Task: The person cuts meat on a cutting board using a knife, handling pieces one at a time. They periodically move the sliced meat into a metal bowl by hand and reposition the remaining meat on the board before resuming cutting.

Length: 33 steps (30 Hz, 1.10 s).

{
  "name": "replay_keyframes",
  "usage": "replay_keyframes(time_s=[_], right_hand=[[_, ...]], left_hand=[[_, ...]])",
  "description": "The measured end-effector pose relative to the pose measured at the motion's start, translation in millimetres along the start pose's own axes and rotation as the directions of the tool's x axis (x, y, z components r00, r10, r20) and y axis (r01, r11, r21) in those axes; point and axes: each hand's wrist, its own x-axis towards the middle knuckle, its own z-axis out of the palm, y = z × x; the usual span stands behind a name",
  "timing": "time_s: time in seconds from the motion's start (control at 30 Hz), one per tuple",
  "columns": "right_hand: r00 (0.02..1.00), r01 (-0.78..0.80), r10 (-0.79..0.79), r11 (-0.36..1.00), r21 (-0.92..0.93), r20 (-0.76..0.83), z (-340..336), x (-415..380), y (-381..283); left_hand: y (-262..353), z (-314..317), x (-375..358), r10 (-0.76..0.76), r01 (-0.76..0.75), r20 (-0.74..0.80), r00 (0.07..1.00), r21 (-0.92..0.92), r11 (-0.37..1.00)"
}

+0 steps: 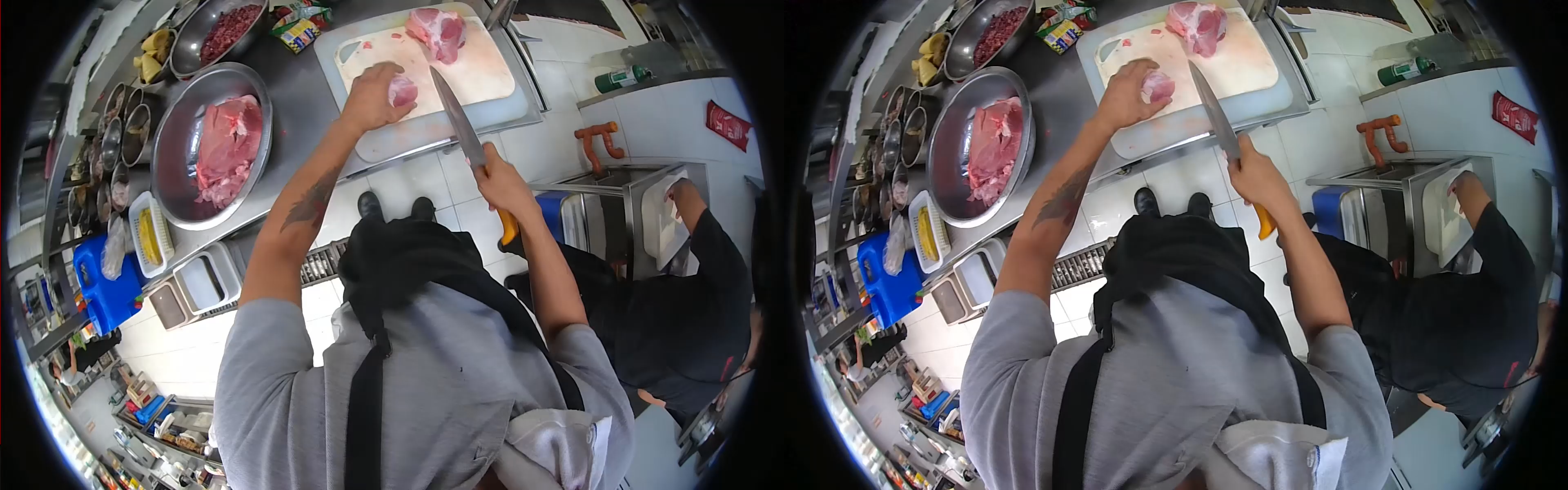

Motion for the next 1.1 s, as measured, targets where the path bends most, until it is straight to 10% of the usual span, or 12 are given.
replay_keyframes(time_s=[0.3, 0.47, 0.57, 0.7, 0.77, 0.97, 1.03, 1.1], right_hand=[[0.935, 0.235, -0.326, 0.867, -0.439, -0.142, -9, 25, -46], [0.983, 0.142, -0.159, 0.975, -0.171, -0.095, -13, 13, -57], [0.993, 0.106, -0.108, 0.993, -0.046, -0.046, 6, -10, -51], [0.998, 0.063, -0.061, 0.995, 0.079, -0.029, 25, -36, -39], [0.994, 0.096, -0.092, 0.993, 0.068, -0.064, 29, -36, -31], [0.992, 0.070, -0.070, 0.998, 0.004, 0.108, 25, -16, -23], [0.932, 0.189, -0.259, 0.945, -0.267, -0.255, 33, -11, -19], [0.941, 0.185, -0.251, 0.943, -0.276, -0.227, 29, -20, -29]], left_hand=[[-2, 19, -8, 0.037, -0.052, -0.152, 0.988, -0.094, 0.994], [10, -5, -11, -0.309, 0.303, 0.216, 0.926, 0.060, 0.951], [24, -8, -17, -0.210, 0.200, -0.148, 0.966, -0.085, 0.976], [0, 2, 5, 0.026, -0.020, 0.098, 0.995, -0.060, 0.998], [3, 0, 15, -0.462, 0.444, 0.037, 0.886, -0.349, 0.825], [0, 2, -16, -0.333, 0.328, 0.018, 0.943, -0.231, 0.916], [-1, -4, -15, -0.372, 0.391, 0.120, 0.920, -0.232, 0.891], [-2, -1, -16, -0.190, 0.174, -0.104, 0.976, -0.146, 0.974]])
